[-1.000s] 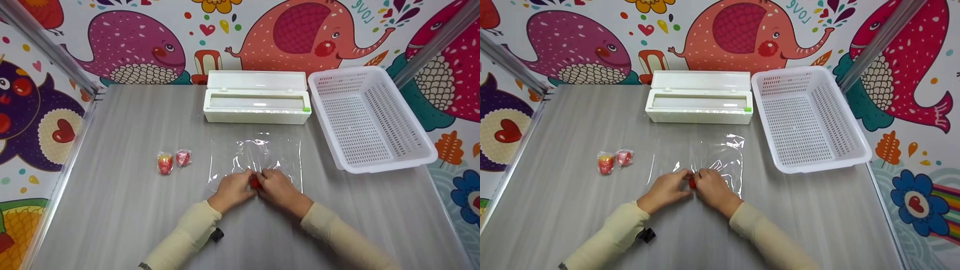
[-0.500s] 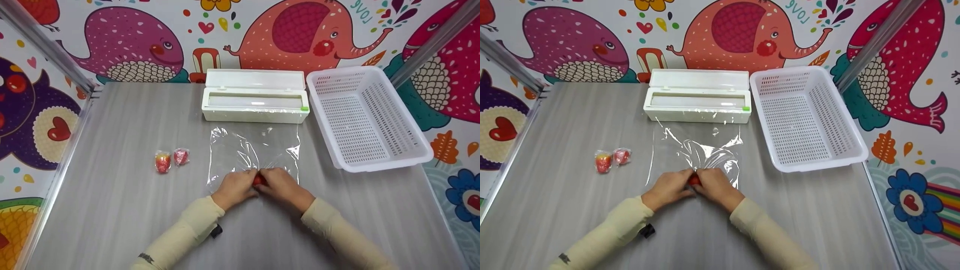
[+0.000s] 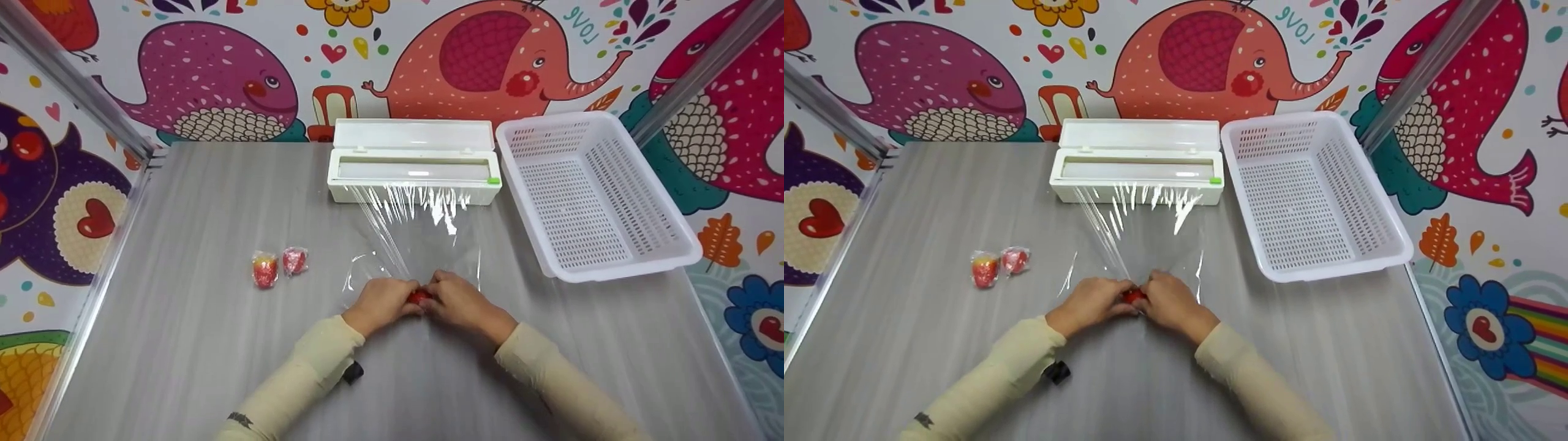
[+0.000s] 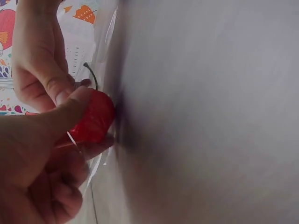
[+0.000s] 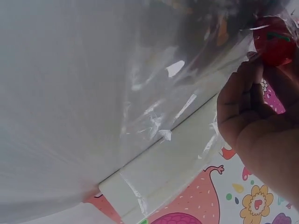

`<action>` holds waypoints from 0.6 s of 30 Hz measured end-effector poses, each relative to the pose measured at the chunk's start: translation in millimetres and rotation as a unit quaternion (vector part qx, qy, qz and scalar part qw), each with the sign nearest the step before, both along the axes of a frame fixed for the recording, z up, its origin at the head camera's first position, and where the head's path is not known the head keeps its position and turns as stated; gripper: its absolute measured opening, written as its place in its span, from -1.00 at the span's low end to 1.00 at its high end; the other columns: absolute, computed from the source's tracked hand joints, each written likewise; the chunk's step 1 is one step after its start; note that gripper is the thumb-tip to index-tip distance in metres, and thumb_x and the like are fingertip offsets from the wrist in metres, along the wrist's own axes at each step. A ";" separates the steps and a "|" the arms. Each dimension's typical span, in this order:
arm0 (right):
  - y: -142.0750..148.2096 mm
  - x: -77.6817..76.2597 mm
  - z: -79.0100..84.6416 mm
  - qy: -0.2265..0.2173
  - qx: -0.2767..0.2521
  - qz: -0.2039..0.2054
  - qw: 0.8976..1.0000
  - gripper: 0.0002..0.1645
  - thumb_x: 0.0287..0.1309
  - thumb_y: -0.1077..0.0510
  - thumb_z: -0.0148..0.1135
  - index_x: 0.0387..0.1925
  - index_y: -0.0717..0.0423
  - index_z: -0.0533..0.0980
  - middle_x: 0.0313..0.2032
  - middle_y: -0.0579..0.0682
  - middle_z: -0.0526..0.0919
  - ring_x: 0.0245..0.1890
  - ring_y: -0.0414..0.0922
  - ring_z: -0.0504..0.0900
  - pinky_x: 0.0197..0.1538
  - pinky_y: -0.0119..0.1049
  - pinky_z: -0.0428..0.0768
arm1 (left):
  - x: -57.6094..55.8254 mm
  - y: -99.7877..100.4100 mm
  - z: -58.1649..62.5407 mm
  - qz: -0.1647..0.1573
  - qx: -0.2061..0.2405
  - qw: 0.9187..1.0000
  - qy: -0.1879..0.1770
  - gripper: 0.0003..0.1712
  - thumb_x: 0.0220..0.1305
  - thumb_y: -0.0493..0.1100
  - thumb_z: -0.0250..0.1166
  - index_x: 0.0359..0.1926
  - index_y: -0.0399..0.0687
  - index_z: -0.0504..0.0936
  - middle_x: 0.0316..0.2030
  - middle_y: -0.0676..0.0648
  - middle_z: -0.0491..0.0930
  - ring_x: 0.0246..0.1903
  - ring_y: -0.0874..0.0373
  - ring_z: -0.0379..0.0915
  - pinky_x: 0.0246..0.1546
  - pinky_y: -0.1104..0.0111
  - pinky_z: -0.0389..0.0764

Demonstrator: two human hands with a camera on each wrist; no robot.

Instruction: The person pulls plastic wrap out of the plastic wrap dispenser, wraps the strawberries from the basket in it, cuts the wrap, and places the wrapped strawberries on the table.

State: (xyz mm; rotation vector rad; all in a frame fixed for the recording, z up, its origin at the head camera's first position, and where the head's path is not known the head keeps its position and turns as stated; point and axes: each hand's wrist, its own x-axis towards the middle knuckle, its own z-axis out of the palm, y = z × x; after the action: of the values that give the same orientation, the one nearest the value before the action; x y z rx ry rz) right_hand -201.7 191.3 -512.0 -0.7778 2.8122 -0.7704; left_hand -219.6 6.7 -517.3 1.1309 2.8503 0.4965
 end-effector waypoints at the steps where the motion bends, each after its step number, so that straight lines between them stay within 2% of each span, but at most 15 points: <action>1: 0.4 0.3 -0.3 0.001 0.002 -0.001 1.000 -0.83 0.14 0.08 0.27 -0.40 0.11 0.64 -0.46 -0.03 0.51 -0.47 -0.16 0.43 -0.37 -0.30 0.41 | -0.8 0.1 0.3 0.000 -0.001 1.000 -0.003 -0.59 -0.03 0.21 0.35 -0.44 0.00 0.53 -0.64 0.04 0.54 -0.64 0.13 0.46 -0.66 0.32 0.32; 4: 0.7 2.6 -0.3 0.032 0.006 -0.011 0.999 -0.77 0.14 0.07 0.27 -0.24 0.14 0.63 -0.45 -0.01 0.53 -0.45 -0.13 0.46 -0.35 -0.26 0.44 | -3.4 0.9 0.8 0.003 0.004 1.000 -0.027 -0.60 -0.02 0.22 0.35 -0.40 0.02 0.58 -0.62 0.05 0.57 -0.60 0.12 0.50 -0.65 0.31 0.35; 7: 0.1 6.4 -0.1 0.104 -0.003 -0.026 0.994 -0.67 0.09 0.02 0.32 -0.16 0.14 0.58 -0.39 -0.03 0.56 -0.39 -0.10 0.52 -0.29 -0.22 0.49 | -7.6 1.6 2.4 0.014 0.014 0.997 -0.073 -0.60 0.01 0.22 0.34 -0.38 0.01 0.64 -0.58 0.04 0.63 -0.54 0.11 0.55 -0.59 0.30 0.40; 10: -1.9 10.4 -1.4 0.189 -0.006 -0.016 0.982 -0.64 -0.04 -0.02 0.42 -0.25 0.07 0.56 -0.36 -0.07 0.58 -0.34 -0.10 0.55 -0.25 -0.20 0.50 | -14.4 1.3 4.0 0.026 0.021 0.991 -0.131 -0.64 0.06 0.18 0.35 -0.33 0.01 0.71 -0.49 0.04 0.69 -0.47 0.13 0.56 -0.49 0.33 0.44; 13: -4.1 13.9 -6.2 0.252 0.029 0.014 0.967 -0.56 -0.22 -0.04 0.51 -0.30 0.02 0.52 -0.34 -0.08 0.56 -0.31 -0.10 0.54 -0.26 -0.20 0.47 | -22.6 0.1 4.7 0.030 0.025 0.983 -0.181 -0.71 0.08 0.11 0.36 -0.29 0.04 0.73 -0.43 0.05 0.71 -0.43 0.18 0.52 -0.41 0.35 0.45; 15: -5.2 14.7 -11.2 0.278 0.058 0.024 0.959 -0.51 -0.31 0.01 0.53 -0.27 0.02 0.51 -0.32 -0.07 0.56 -0.28 -0.09 0.54 -0.25 -0.19 0.46 | -27.6 -0.7 4.2 0.027 0.027 0.978 -0.207 -0.74 0.07 0.06 0.38 -0.28 0.04 0.74 -0.41 0.05 0.71 -0.44 0.23 0.47 -0.39 0.38 0.44; 18: -4.8 12.9 -16.9 0.296 0.071 0.018 0.952 -0.54 -0.28 0.08 0.50 -0.25 0.05 0.52 -0.33 -0.06 0.57 -0.29 -0.09 0.56 -0.27 -0.20 0.48 | -34.3 0.2 3.7 0.016 0.039 0.970 -0.239 -0.76 0.06 0.03 0.39 -0.31 0.00 0.75 -0.43 0.04 0.71 -0.49 0.28 0.38 -0.41 0.43 0.40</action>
State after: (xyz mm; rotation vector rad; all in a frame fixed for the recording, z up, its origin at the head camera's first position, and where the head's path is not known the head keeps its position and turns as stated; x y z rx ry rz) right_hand -188.9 186.5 -528.9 -1.1957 3.3027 -0.3579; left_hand -253.8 6.8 -513.6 0.8323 2.4481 0.7684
